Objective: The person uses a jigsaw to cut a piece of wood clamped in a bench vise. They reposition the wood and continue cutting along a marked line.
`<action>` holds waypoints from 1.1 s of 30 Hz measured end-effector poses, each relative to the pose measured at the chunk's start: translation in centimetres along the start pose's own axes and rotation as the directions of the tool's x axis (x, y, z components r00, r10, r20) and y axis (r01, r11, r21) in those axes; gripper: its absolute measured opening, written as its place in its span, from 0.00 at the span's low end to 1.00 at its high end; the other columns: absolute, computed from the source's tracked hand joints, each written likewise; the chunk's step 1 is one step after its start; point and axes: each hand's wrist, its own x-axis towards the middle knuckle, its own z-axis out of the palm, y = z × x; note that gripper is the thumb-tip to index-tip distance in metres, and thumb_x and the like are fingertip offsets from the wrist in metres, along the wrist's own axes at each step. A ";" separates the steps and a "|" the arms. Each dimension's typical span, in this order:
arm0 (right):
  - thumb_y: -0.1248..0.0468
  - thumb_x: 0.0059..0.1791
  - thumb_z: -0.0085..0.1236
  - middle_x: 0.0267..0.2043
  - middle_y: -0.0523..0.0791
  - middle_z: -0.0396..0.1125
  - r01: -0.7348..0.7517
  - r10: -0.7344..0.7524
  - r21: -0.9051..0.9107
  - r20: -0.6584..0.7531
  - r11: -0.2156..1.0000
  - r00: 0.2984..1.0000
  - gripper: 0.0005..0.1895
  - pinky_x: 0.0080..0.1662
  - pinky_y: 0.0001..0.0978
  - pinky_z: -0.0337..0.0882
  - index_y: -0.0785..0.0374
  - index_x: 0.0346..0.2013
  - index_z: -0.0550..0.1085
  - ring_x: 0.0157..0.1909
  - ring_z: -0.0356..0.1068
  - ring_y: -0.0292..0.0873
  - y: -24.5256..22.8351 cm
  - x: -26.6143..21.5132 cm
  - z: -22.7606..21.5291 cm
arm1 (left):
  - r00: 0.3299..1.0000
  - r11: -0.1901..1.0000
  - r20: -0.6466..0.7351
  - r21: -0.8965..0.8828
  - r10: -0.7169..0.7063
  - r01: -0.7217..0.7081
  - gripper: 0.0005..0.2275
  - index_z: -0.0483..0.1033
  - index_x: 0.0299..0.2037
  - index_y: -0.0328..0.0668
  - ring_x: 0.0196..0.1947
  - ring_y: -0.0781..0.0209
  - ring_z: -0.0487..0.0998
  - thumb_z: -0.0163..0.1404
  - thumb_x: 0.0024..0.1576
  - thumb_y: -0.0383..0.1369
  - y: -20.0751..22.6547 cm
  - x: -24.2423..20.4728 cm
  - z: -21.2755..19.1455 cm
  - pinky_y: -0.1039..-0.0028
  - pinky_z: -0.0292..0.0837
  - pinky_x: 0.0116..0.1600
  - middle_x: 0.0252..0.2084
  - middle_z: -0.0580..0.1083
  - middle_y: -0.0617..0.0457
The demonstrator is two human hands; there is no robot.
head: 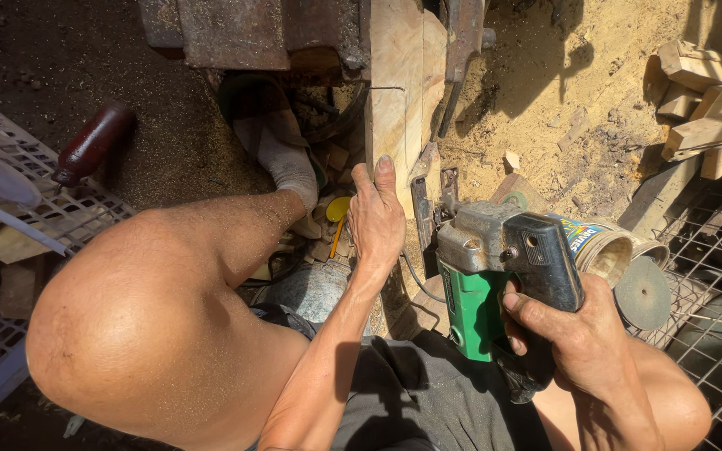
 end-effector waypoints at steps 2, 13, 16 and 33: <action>0.69 0.41 0.61 0.19 0.49 0.66 -0.008 0.008 -0.006 -0.011 1.000 1.000 0.09 0.21 0.31 0.62 0.74 0.31 0.74 0.17 0.64 0.40 -0.1 0.0 0.0 | 1.000 1.000 0.013 0.005 -0.022 0.022 0.28 0.62 0.53 0.30 0.21 0.35 0.78 0.28 0.66 0.54 0.1 0.0 0.0 0.46 0.68 0.28 0.17 0.71 0.36; 0.70 0.41 0.60 0.21 0.49 0.67 -0.015 0.015 -0.032 -0.007 0.999 1.000 0.09 0.22 0.31 0.63 0.75 0.32 0.75 0.18 0.65 0.41 -0.4 0.3 -0.1 | 1.000 0.999 -0.001 0.031 -0.012 0.012 0.30 0.62 0.53 0.29 0.21 0.35 0.78 0.26 0.65 0.55 -0.1 0.1 0.1 0.47 0.68 0.27 0.16 0.71 0.36; 0.70 0.41 0.59 0.21 0.49 0.67 -0.001 0.001 -0.031 0.009 1.000 1.000 0.09 0.22 0.31 0.64 0.75 0.32 0.75 0.18 0.65 0.40 -0.5 0.5 -0.2 | 1.000 1.000 0.006 0.026 -0.017 0.017 0.30 0.62 0.52 0.30 0.21 0.35 0.78 0.26 0.65 0.56 0.0 0.1 0.0 0.47 0.69 0.28 0.16 0.71 0.36; 0.70 0.41 0.59 0.16 0.50 0.68 -0.015 0.023 -0.235 0.029 0.972 0.999 0.06 0.22 0.32 0.63 0.74 0.27 0.77 0.17 0.66 0.41 -1.3 1.4 -1.0 | 1.000 1.000 0.006 0.004 -0.031 0.031 0.29 0.64 0.52 0.31 0.22 0.35 0.78 0.26 0.65 0.55 -0.1 0.0 0.1 0.47 0.69 0.29 0.18 0.72 0.37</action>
